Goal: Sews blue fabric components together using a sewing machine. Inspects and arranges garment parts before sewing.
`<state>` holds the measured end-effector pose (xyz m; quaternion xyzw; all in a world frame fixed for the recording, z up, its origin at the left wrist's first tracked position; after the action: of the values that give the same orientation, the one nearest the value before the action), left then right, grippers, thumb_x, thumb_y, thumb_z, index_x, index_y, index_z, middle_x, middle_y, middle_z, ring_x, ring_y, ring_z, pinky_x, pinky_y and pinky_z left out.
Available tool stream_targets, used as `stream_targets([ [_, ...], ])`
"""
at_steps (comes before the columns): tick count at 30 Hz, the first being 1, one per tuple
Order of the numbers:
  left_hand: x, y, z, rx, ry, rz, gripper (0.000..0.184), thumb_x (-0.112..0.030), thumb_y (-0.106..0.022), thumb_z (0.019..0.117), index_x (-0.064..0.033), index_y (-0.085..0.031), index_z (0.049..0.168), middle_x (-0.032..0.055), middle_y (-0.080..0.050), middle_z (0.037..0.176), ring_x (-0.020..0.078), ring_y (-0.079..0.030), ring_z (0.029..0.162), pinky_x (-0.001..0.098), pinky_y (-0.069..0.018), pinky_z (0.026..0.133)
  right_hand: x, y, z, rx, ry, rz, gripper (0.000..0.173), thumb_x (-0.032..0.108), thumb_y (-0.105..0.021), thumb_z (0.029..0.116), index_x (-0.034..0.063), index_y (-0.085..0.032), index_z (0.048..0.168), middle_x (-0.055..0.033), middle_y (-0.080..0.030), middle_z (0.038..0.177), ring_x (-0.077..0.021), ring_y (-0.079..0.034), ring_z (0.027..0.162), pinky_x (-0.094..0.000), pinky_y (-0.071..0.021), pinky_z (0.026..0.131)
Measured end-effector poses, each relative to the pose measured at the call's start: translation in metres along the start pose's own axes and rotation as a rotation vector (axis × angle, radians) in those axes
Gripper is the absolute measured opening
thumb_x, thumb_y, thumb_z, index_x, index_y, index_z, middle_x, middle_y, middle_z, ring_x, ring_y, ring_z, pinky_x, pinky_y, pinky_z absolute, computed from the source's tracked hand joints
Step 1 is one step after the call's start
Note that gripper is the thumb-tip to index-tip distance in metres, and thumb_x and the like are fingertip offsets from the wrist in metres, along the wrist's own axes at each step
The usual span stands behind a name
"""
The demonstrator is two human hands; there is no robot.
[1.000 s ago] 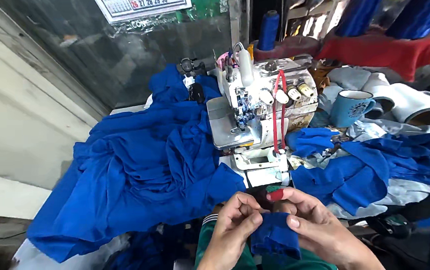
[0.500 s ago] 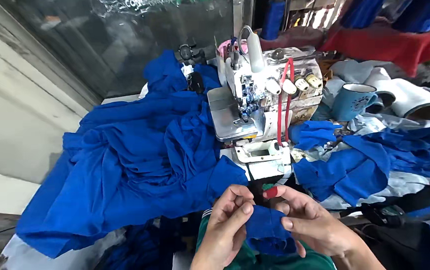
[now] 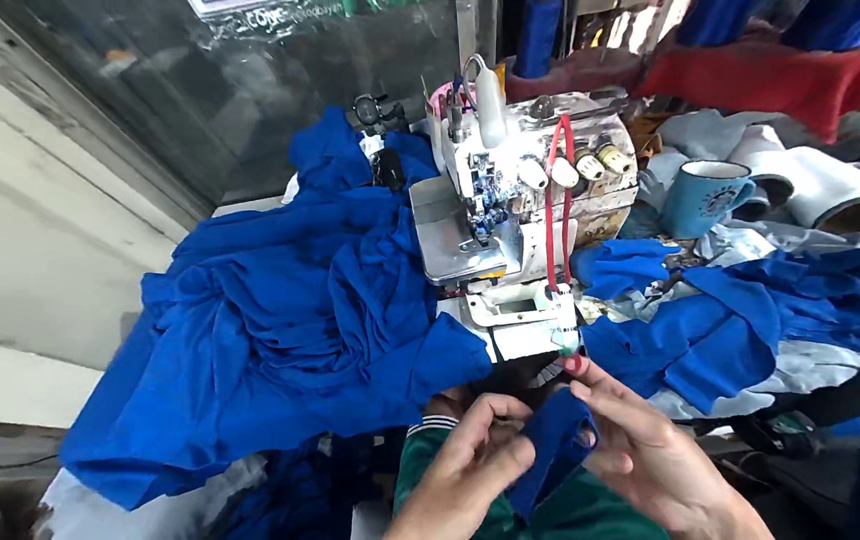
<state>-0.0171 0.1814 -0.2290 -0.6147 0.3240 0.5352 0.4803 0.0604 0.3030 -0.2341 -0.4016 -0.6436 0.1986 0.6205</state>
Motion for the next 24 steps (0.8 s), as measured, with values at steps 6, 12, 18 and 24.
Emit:
stream_targets([
  [6, -0.033, 0.023, -0.025, -0.535, -0.209, 0.436, 0.023, 0.0, -0.066, 0.0909, 0.005, -0.055, 0.11, 0.0116, -0.065, 0.103, 0.0153, -0.067, 0.093, 0.031, -0.0598, 0.081, -0.023, -0.016, -0.003, -0.049, -0.03, -0.235, 0.036, 0.014, -0.073, 0.0923, 0.011, -0.055, 0.124, -0.0049, -0.068, 0.104, -0.0137, -0.067, 0.087, -0.0302, -0.0587, 0.071],
  [12, -0.026, 0.053, -0.029, -0.442, -0.053, 0.649, 0.016, -0.015, -0.07, 0.097, -0.0034, -0.067, 0.108, 0.0061, -0.071, 0.103, 0.0141, -0.069, 0.092, 0.0324, -0.0608, 0.081, -0.037, -0.014, 0.01, -0.118, 0.153, -0.876, 0.021, 0.019, -0.065, 0.1016, 0.003, -0.064, 0.115, -0.0091, -0.066, 0.106, -0.0187, -0.071, 0.078, -0.0366, -0.0653, 0.063],
  [18, -0.098, 0.076, 0.034, -0.511, -0.297, 1.211, 0.013, -0.024, -0.068, 0.0978, -0.0181, -0.078, 0.104, -0.0029, -0.068, 0.107, 0.0052, -0.067, 0.092, 0.0234, -0.0608, 0.076, -0.003, -0.025, 0.057, -0.189, 0.304, -1.219, 0.017, 0.028, -0.064, 0.1009, 0.0132, -0.073, 0.101, 0.0049, -0.073, 0.08, -0.0063, -0.07, 0.063, -0.0275, -0.0635, 0.057],
  [24, -0.051, 0.094, 0.099, -0.246, 0.156, 1.582, 0.028, -0.02, -0.069, 0.0972, -0.0172, -0.07, 0.125, 0.0067, -0.065, 0.127, 0.0214, -0.069, 0.104, 0.0419, -0.0596, 0.088, -0.008, 0.0, 0.083, -0.321, 0.152, -1.364, 0.022, 0.039, -0.065, 0.0956, 0.0202, -0.076, 0.097, 0.0089, -0.073, 0.079, -0.0024, -0.069, 0.069, -0.0272, -0.0609, 0.065],
])
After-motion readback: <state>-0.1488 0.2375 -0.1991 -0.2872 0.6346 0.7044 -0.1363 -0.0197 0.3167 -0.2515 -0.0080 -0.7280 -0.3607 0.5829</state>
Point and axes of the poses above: each hand's wrist, its own z-axis towards the middle knuckle, its own y-axis out of the back of the hand, x = y × z, the point moved 9 cm from there along z, towards the middle knuckle
